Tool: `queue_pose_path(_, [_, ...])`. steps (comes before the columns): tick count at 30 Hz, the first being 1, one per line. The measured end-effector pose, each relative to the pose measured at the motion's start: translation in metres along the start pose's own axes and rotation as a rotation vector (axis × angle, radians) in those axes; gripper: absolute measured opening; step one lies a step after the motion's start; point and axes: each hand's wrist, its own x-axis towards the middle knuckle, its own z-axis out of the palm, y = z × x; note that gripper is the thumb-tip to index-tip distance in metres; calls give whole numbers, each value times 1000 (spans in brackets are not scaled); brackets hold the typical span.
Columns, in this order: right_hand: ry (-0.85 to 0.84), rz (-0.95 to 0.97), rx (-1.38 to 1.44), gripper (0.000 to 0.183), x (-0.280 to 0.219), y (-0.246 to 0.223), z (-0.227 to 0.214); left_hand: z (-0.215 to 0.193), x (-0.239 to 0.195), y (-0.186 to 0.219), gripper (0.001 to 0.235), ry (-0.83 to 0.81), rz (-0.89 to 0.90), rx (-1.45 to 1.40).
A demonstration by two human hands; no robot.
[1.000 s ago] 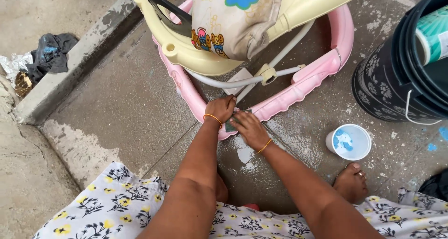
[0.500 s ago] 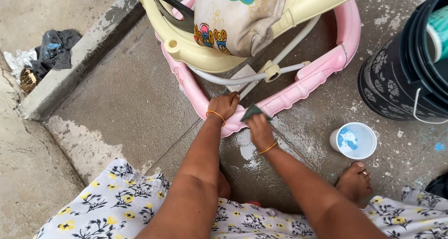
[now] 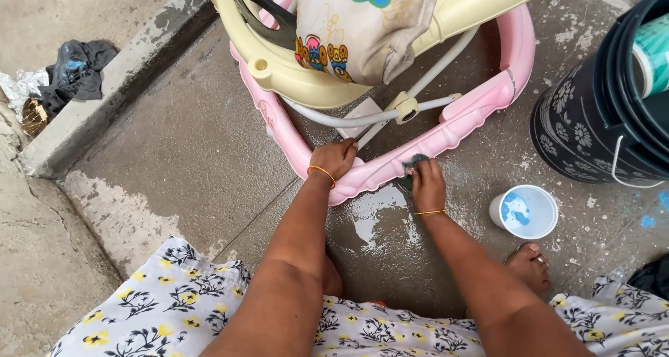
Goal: The recorder is scrubbing and washing a baby walker using a sponge and soapy water outdoors.
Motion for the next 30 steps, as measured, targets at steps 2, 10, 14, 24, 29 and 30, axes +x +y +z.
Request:
queue_pose_path(2, [26, -28, -43, 17, 11, -3, -10, 2, 4, -2, 40, -4, 3, 11])
queue_pose_path(10, [313, 99, 4, 14, 43, 21, -32, 2, 0, -3, 41, -24, 11, 17])
queue_pose_path(14, [300, 182, 88, 12, 26, 8, -1, 2, 5, -2, 40, -8, 5, 20])
queue_pose_path(24, [346, 12, -73, 20, 96, 10, -67, 23, 7, -16, 30, 256, 167, 65])
queue_pose_path(29, [363, 34, -177, 15, 119, 50, -62, 24, 0, 13, 18, 601, 175, -117])
queue_pose_path(30, [239, 127, 58, 12, 117, 63, -49, 28, 0, 18, 16, 596, 136, -244])
